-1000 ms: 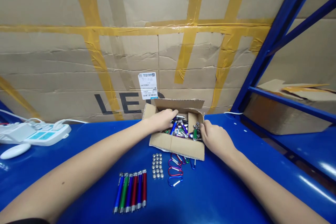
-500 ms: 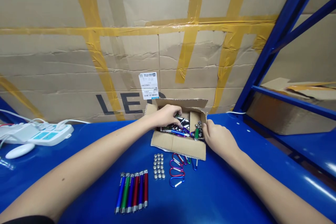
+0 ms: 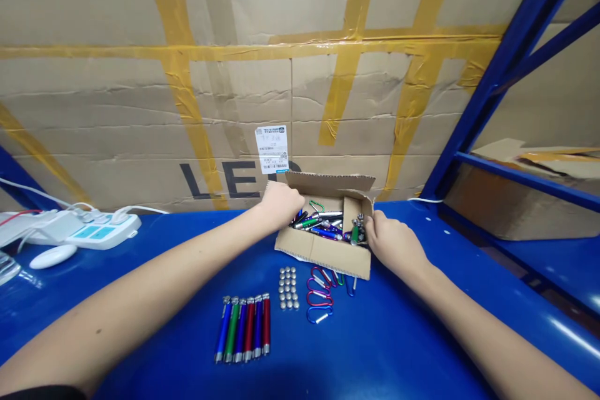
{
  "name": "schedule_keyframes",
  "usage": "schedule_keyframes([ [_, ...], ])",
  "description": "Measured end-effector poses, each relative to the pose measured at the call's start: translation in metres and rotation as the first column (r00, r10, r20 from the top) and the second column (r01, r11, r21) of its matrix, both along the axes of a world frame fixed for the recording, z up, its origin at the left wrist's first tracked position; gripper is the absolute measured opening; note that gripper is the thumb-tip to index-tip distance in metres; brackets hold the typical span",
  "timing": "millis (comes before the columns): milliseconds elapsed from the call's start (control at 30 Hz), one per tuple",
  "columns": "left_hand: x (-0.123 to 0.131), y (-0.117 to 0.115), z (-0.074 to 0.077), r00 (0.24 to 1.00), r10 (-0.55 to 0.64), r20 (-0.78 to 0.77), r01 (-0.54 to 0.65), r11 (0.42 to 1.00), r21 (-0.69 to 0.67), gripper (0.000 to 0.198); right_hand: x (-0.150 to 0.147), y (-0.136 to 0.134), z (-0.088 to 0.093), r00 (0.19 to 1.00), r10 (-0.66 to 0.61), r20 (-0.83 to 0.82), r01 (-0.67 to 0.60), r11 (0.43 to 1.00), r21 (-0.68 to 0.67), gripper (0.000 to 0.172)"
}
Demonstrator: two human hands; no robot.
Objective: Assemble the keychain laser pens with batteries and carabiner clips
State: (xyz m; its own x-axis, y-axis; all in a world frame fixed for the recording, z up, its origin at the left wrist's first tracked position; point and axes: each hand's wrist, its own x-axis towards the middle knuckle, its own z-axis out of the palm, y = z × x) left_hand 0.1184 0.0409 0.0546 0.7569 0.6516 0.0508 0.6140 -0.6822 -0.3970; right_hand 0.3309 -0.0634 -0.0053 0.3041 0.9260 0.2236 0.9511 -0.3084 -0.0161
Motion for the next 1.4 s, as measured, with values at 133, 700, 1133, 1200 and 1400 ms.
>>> schedule_keyframes([
  [133,0.013,0.005,-0.01,1.0,-0.026,0.012,0.025,0.999,0.042,0.019,0.0,0.0,0.0,1.0,0.009,0.006,-0.009,1.0,0.0,0.032],
  [700,0.003,0.006,-0.01,0.995,0.011,0.104,0.003,0.991,-0.132,0.013,-0.005,-0.005,0.007,0.999,-0.001,0.046,0.002,1.0,-0.009,0.033],
  [1133,0.025,0.0,-0.007,0.997,-0.048,-0.058,0.029,0.955,-0.295,0.017,-0.006,-0.006,0.005,0.999,0.003,0.046,-0.003,1.0,-0.006,0.033],
  [1200,0.026,0.003,-0.005,0.998,-0.054,-0.035,0.041,0.95,-0.31,0.017,-0.006,-0.006,0.006,0.999,-0.003,0.034,0.004,1.0,-0.017,0.034],
  [1400,0.014,0.014,0.025,0.994,0.047,0.104,0.009,0.876,-0.482,0.005,-0.006,-0.005,0.008,0.999,-0.036,-0.012,0.036,0.999,-0.037,0.036],
])
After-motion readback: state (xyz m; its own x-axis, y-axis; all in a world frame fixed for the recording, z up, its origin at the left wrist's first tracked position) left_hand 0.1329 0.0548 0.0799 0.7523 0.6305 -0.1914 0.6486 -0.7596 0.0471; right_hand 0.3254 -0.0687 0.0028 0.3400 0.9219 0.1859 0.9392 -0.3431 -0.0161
